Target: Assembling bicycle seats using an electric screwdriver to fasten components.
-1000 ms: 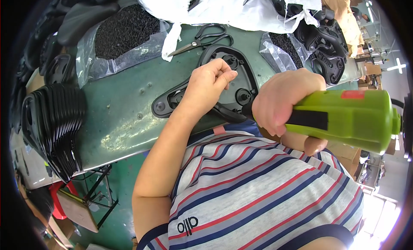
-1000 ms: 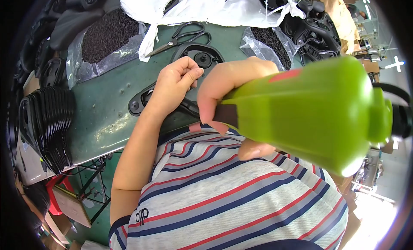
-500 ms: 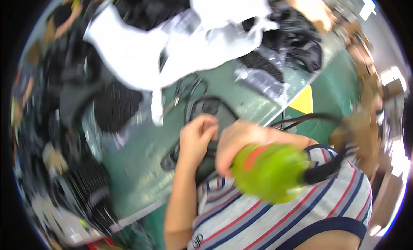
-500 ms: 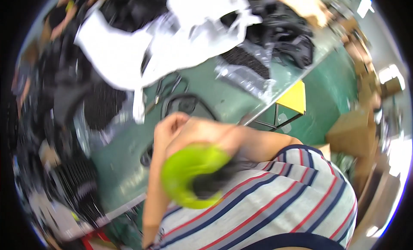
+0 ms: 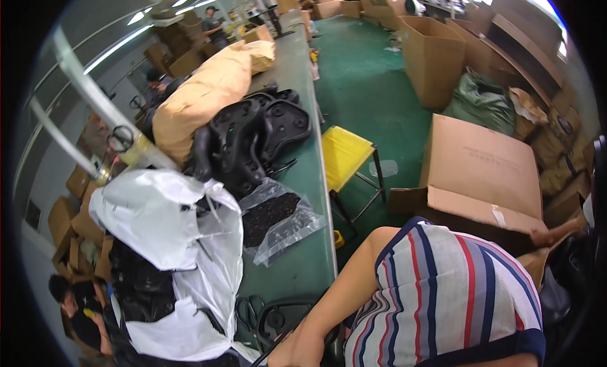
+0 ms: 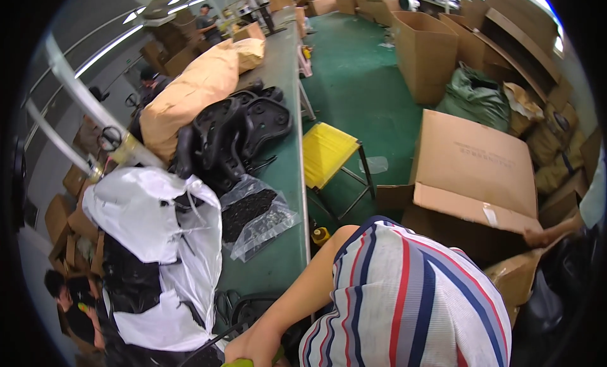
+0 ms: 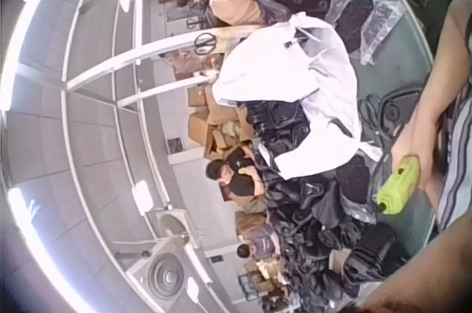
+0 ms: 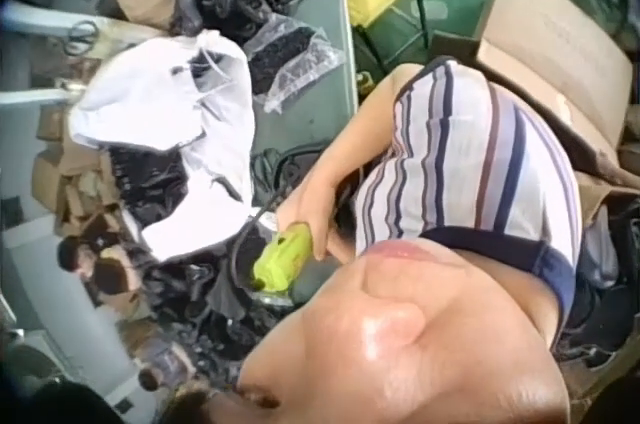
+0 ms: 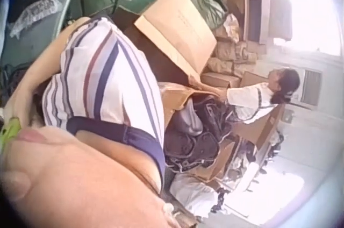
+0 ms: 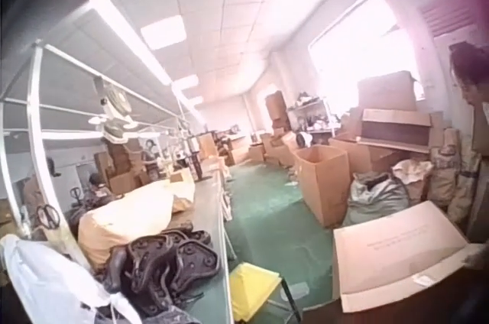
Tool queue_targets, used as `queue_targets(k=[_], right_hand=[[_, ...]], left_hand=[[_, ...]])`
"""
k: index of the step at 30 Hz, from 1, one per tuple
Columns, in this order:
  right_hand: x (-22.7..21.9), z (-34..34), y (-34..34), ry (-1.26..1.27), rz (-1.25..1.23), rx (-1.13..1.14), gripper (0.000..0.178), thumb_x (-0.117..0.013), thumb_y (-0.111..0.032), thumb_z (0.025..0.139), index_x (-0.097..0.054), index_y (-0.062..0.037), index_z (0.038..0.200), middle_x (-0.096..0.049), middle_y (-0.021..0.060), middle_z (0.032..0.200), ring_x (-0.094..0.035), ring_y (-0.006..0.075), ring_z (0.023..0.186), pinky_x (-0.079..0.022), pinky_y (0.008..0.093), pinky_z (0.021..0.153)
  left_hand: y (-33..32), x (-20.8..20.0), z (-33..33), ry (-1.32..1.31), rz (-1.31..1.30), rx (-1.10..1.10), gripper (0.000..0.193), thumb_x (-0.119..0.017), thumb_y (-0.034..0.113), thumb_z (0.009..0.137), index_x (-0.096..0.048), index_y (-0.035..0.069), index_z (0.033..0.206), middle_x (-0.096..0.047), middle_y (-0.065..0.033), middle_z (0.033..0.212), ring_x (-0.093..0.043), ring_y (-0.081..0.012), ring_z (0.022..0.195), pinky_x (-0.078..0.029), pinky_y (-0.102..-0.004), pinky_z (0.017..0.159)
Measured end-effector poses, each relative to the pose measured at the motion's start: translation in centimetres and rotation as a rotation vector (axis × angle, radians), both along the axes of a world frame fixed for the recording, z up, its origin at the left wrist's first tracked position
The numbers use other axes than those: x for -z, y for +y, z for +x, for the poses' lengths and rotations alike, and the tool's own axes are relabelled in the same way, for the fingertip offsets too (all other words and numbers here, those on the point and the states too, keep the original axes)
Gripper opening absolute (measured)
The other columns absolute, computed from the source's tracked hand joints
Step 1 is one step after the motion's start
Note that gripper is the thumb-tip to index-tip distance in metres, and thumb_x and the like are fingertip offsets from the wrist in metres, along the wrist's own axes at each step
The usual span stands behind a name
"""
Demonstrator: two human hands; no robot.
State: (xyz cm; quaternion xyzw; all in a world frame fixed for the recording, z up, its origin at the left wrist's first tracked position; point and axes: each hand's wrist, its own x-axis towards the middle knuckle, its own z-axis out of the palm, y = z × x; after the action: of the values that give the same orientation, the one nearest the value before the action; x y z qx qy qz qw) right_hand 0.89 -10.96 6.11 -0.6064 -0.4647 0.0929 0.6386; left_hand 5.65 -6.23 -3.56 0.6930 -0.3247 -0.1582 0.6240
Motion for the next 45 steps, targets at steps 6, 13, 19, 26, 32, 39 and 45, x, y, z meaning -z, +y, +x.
queue_targets(k=[6,13,19,26,32,39,45], right_hand=[[-0.3,1.9,0.7,0.118,0.084,0.005,0.027,-0.075,-0.015,0.072,-0.057,0.0030,0.078,-0.058,0.0089,0.063,-0.054,0.0146,0.054,-0.042,0.0291,0.047],[0.7,3.3,-0.8,0.390,0.387,-0.508,0.027,-0.069,-0.011,0.077,-0.053,0.0021,0.095,-0.057,0.0097,0.076,-0.054,0.0164,0.058,-0.043,0.0269,0.049],[-3.5,5.1,-2.5,0.719,0.797,-0.191,0.034,-0.061,-0.029,0.080,-0.054,0.0007,0.094,-0.054,0.0097,0.061,-0.053,0.0190,0.048,-0.044,0.0323,0.044],[-3.5,5.5,-5.8,0.505,1.012,0.091,0.050,-0.048,-0.053,0.079,-0.049,-0.0077,0.100,-0.043,-0.0011,0.063,-0.044,0.0136,0.051,-0.040,0.0336,0.057],[-3.6,6.6,-4.9,0.399,0.876,-0.143,0.048,-0.050,-0.045,0.082,-0.043,-0.0037,0.105,-0.042,-0.0015,0.068,-0.041,0.0103,0.055,-0.034,0.0285,0.060],[-2.0,6.3,-4.0,0.369,0.828,-0.112,0.052,-0.042,-0.053,0.083,-0.046,-0.0062,0.106,-0.044,-0.0009,0.070,-0.044,0.0125,0.058,-0.037,0.0338,0.061],[-3.0,4.4,-3.3,-0.077,0.589,-0.234,0.053,-0.066,-0.045,0.076,-0.043,-0.0080,0.106,-0.051,0.0003,0.077,-0.053,0.0134,0.064,-0.041,0.0306,0.062]], left_hand=[[-0.2,0.7,-0.5,0.031,0.037,0.017,0.008,-0.051,0.005,0.081,-0.052,0.002,0.074,-0.050,-0.0031,0.065,-0.048,-0.0109,0.057,-0.040,-0.0219,0.055],[2.4,0.2,-0.9,0.051,0.056,-0.110,0.012,-0.052,0.008,0.083,-0.050,0.003,0.073,-0.049,-0.0036,0.064,-0.047,-0.0109,0.055,-0.038,-0.0213,0.054],[9.0,-2.2,-5.1,0.099,0.006,-0.401,0.015,-0.050,0.010,0.086,-0.046,0.005,0.073,-0.048,-0.0046,0.065,-0.043,-0.0103,0.053,-0.035,-0.0216,0.053],[9.9,-3.1,-5.3,0.552,-0.606,-0.307,0.024,-0.054,0.023,0.088,-0.050,0.000,0.082,-0.048,-0.0056,0.068,-0.044,-0.0121,0.059,-0.036,-0.0231,0.053],[10.3,-2.9,-6.4,0.586,-0.759,-0.342,0.022,-0.060,0.021,0.086,-0.054,0.000,0.085,-0.054,-0.0049,0.069,-0.048,-0.0100,0.060,-0.040,-0.0217,0.054],[9.9,-2.6,-6.9,0.617,-0.721,-0.417,0.013,-0.055,0.012,0.087,-0.057,-0.001,0.087,-0.056,-0.0042,0.071,-0.048,-0.0076,0.059,-0.039,-0.0198,0.053],[8.6,-2.7,-6.6,0.559,-0.736,-0.608,0.013,-0.053,0.012,0.089,-0.058,0.001,0.086,-0.055,-0.0010,0.069,-0.046,-0.0054,0.058,-0.036,-0.0180,0.052]])
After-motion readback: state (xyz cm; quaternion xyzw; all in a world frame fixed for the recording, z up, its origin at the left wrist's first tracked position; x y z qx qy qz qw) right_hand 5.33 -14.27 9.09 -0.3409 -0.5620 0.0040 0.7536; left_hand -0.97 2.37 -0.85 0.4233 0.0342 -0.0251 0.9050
